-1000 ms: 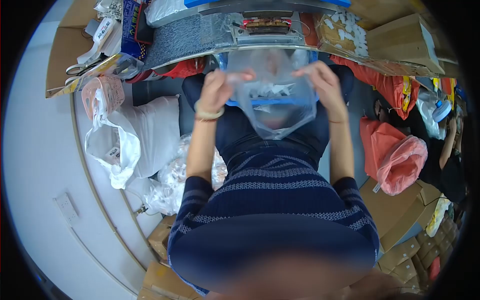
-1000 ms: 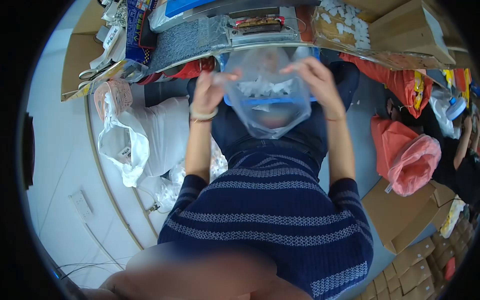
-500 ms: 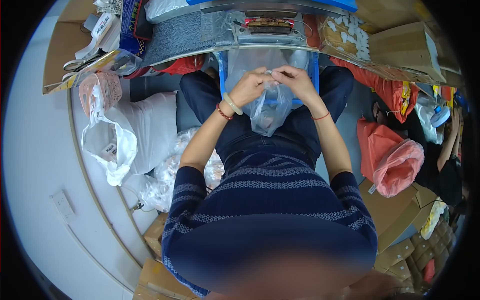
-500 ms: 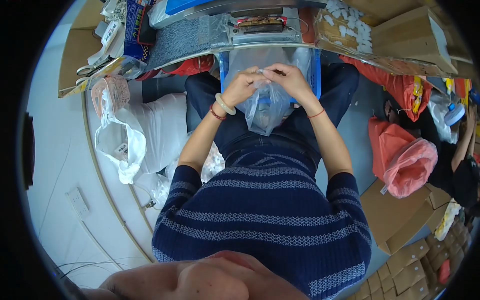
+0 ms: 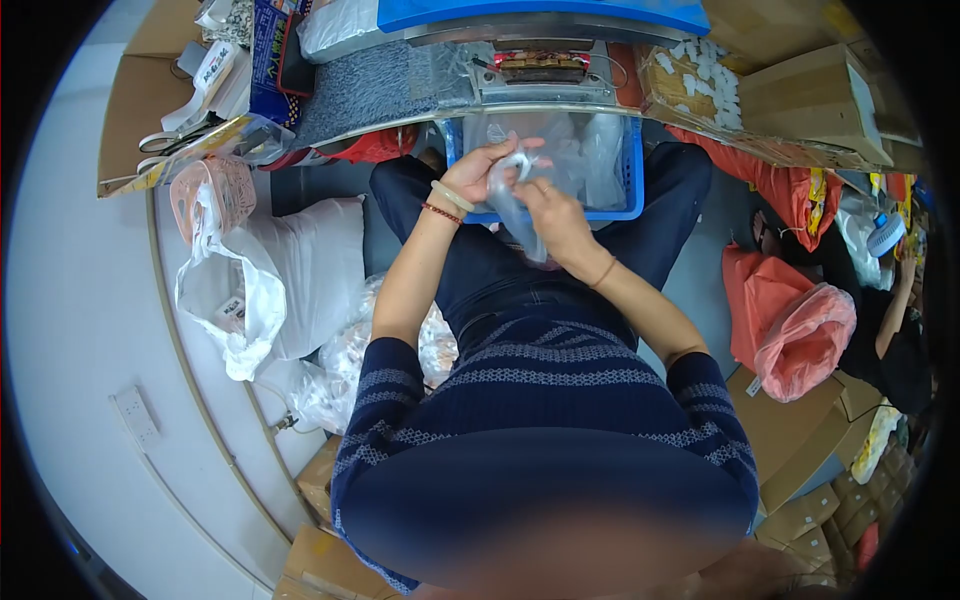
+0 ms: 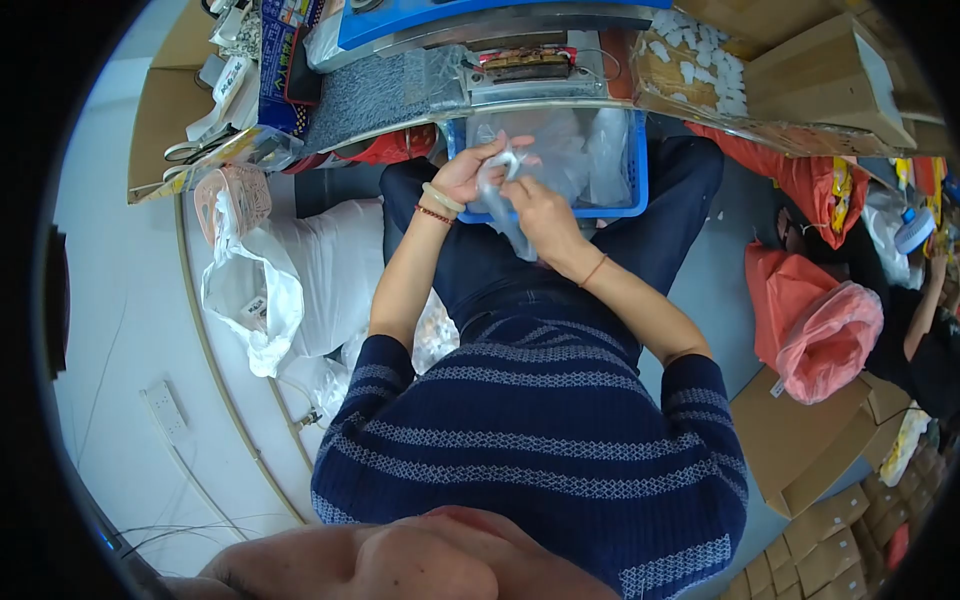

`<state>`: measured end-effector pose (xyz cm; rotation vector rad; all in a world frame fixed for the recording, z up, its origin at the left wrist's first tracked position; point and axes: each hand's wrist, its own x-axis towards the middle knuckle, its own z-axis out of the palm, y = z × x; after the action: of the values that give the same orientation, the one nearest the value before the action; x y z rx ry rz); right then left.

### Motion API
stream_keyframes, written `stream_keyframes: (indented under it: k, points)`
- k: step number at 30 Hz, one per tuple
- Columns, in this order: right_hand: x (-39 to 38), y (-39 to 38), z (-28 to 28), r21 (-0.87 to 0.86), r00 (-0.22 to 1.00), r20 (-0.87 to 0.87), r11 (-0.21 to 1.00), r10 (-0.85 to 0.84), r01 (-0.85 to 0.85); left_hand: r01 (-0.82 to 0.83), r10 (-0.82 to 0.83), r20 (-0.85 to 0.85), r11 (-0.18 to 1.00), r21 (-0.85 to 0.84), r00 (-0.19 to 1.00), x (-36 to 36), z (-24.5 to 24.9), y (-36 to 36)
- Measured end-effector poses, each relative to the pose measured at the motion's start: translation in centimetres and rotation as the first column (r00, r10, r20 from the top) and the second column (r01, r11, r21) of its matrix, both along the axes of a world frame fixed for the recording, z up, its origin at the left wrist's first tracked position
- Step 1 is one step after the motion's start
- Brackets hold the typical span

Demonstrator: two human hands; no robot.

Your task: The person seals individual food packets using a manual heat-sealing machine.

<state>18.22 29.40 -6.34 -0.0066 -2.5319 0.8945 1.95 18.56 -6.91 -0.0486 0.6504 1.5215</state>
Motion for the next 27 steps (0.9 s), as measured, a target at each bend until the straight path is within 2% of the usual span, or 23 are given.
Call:
stream_keyframes:
  k: [1, 2, 4, 5, 6, 7, 8, 9, 10, 11, 13, 15, 16, 17, 18, 19, 20, 21, 22, 23, 25, 26, 27]
  points:
    - [0.2, 0.0, -0.7, 0.015, 0.999, 0.026, 0.999, 0.034, -0.035, -0.087, 0.092, 0.024, 0.984, -0.154, 0.996, 0.5, 1.3, 0.4]
    - [0.4, -0.2, -1.5, 0.027, 0.996, 0.055, 0.997, 0.071, -0.073, -0.089, 0.094, 0.026, 0.984, -0.152, 0.995, 0.8, 1.3, 0.3]
    - [0.6, 0.6, -2.9, 0.075, 0.989, 0.073, 0.989, 0.126, -0.131, -0.015, -0.011, -0.334, 0.997, -0.074, 0.942, 0.9, 1.4, -0.2]
    - [1.1, 0.8, -3.4, 0.129, 0.930, 0.283, 0.952, 0.232, -0.277, 0.097, -0.131, -0.583, 0.991, -0.091, 0.802, 0.8, 1.5, -0.7]
    - [1.6, 1.0, -3.5, 0.152, 0.820, 0.485, 0.894, 0.304, -0.422, 0.202, -0.231, -0.780, 0.970, -0.136, 0.582, 0.6, 1.6, -1.0]
    - [1.8, 1.6, -2.3, 0.153, 0.820, 0.484, 0.894, 0.305, -0.422, 0.138, -0.147, -0.944, 0.971, -0.194, -0.295, 1.0, 2.8, -1.2]
    - [2.2, 2.7, -1.0, -0.027, 0.897, 0.333, 0.953, 0.293, -0.301, 0.133, -0.147, -0.945, 0.972, -0.193, -0.293, 1.7, 3.8, -1.4]
    - [2.2, 3.6, 1.0, -0.227, 0.952, 0.188, 0.953, 0.243, -0.199, 0.039, -0.123, -0.792, 0.983, -0.182, -0.599, 2.7, 4.5, -1.5]
    - [1.5, 4.5, 3.4, -0.239, 0.983, 0.156, 0.969, 0.099, -0.059, -0.042, -0.116, -0.542, 0.988, -0.146, -0.832, 3.6, 4.8, -1.7]
    - [0.4, 5.5, 5.3, -0.254, 0.991, 0.122, 0.963, -0.060, 0.090, -0.016, -0.101, -0.506, 0.986, -0.169, -0.856, 4.0, 4.7, -1.7]
    - [-1.4, 6.4, 4.1, -0.182, 0.990, 0.080, 0.975, -0.117, 0.130, 0.052, -0.061, -0.532, 0.980, -0.194, -0.845, 4.3, 3.3, -1.1]
    - [-3.2, 6.0, -0.4, -0.458, 0.994, 0.090, 0.889, 0.061, -0.013, 0.119, -0.022, -0.546, 0.968, -0.222, -0.837, 4.2, 3.1, -0.5]
    - [-3.7, 5.8, -1.0, -0.756, 0.965, 0.180, 0.655, 0.191, 0.011, 0.157, 0.067, -0.504, 0.978, -0.138, -0.861, 4.4, 3.3, -0.3]
    - [-4.2, 6.2, -2.9, -0.755, 0.965, 0.177, 0.656, 0.192, 0.008, 0.195, 0.150, -0.452, 0.979, -0.054, -0.879, 4.4, 3.4, -0.1]
    - [-4.7, 6.9, -5.7, -0.913, 0.967, 0.232, 0.366, 0.109, 0.178, 0.190, 0.147, -0.451, 0.980, -0.053, -0.880, 4.2, 3.2, -0.3]
    - [-4.9, 7.4, -6.5, -0.950, 0.949, 0.311, 0.018, 0.049, 0.310, 0.060, 0.082, -0.501, 0.996, 0.059, -0.862, 3.9, 2.7, -1.0]
    - [-4.7, 7.9, -7.4, -0.891, 0.914, 0.405, -0.233, -0.017, 0.390, -0.074, 0.026, -0.554, 0.985, 0.157, -0.832, 3.5, 2.1, -2.0]
    - [-4.6, 8.2, -8.4, -0.889, 0.915, 0.404, -0.242, -0.017, 0.388, -0.152, -0.033, -0.613, 0.978, 0.143, -0.789, 2.6, 0.4, -2.8]
    - [-4.6, 8.5, -10.3, -0.793, 0.877, 0.466, -0.496, -0.120, 0.354, -0.147, -0.033, -0.612, 0.980, 0.137, -0.790, 2.9, -0.9, -3.5]
    - [-4.4, 8.9, -12.2, -0.654, 0.816, 0.543, -0.709, -0.199, 0.263, -0.262, -0.038, -0.800, 0.953, 0.150, -0.599, 3.2, -2.1, -4.0]
    - [-4.4, 8.9, -11.3, -0.652, 0.813, 0.527, -0.731, -0.246, 0.201, -0.406, 0.061, -0.983, 0.905, 0.128, -0.172, 3.6, -2.5, -3.9]
    - [-3.9, 8.5, -11.0, -0.814, 0.886, 0.359, -0.562, -0.292, 0.145, -0.454, 0.152, -0.988, 0.882, 0.125, 0.023, 3.8, -2.8, -3.7]
    - [-3.4, 7.5, -9.2, -0.928, 0.939, 0.188, -0.366, -0.290, 0.072, -0.495, 0.421, -0.796, 0.850, 0.179, 0.435, 3.8, -0.5, -3.0]
